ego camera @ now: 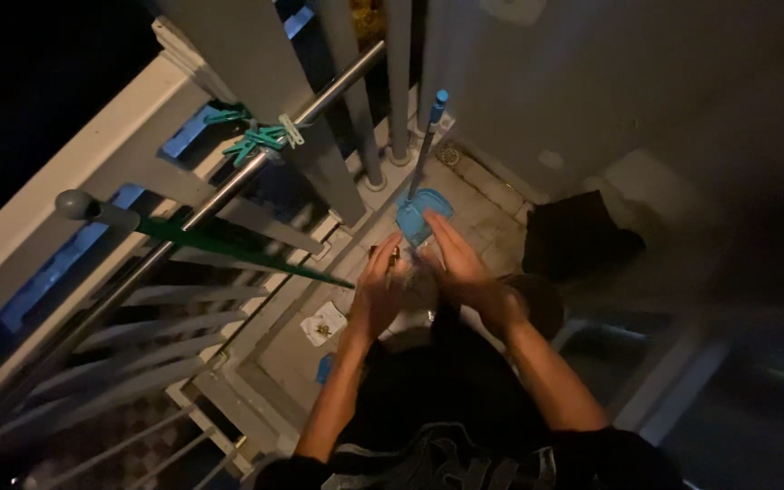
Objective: Attaching or repairing the top handle component of a mop or broom.
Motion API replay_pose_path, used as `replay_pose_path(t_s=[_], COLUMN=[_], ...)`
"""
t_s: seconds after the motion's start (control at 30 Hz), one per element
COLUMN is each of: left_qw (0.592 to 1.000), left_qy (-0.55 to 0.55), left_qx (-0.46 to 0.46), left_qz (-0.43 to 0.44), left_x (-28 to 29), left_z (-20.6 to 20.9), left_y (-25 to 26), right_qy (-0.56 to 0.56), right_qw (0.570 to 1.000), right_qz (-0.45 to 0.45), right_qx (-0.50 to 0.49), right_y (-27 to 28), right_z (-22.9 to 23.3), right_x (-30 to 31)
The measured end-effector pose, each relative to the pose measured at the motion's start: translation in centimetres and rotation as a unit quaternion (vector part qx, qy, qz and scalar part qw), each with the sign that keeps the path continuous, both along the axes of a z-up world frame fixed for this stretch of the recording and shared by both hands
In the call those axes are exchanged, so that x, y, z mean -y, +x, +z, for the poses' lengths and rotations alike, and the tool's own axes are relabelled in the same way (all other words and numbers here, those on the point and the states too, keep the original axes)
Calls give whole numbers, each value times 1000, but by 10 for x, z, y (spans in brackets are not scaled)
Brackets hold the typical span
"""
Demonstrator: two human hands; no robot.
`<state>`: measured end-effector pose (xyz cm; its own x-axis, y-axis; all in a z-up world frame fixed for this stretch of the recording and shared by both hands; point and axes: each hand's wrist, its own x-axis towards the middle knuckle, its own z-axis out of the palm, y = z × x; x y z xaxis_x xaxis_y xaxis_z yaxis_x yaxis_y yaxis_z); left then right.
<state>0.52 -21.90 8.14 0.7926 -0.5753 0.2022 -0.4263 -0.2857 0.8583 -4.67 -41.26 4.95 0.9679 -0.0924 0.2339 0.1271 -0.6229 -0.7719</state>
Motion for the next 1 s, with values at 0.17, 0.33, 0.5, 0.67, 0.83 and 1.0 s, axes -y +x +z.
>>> replay_pose_path(t_s=[0.17, 0.33, 0.5, 0.67, 0.83, 1.0], left_qw=[999, 998, 997, 997, 993, 989], left_qy=[11, 34, -1, -16, -22, -30], left_qx=[-31, -16, -40, -26, -77, -104], left_qz=[32, 57, 63, 76, 91, 102], left_x=[53, 102, 145, 174, 199, 215], left_z=[-8, -39, -54, -82, -83, -101], left_y=[32, 71, 105, 140, 168, 191], right_qy=[41, -7, 2, -56, -58, -46], right_qw=[998, 999, 999, 997, 997, 996], right_qz=[25, -1, 30, 44, 54, 78], right_qx=[-27, -47, -14, -4, 16, -11], right_y=[34, 88, 146, 186, 222, 242], right_z=[-1, -66, -98, -95, -114, -106], right_x=[50, 104, 150, 171, 186, 191])
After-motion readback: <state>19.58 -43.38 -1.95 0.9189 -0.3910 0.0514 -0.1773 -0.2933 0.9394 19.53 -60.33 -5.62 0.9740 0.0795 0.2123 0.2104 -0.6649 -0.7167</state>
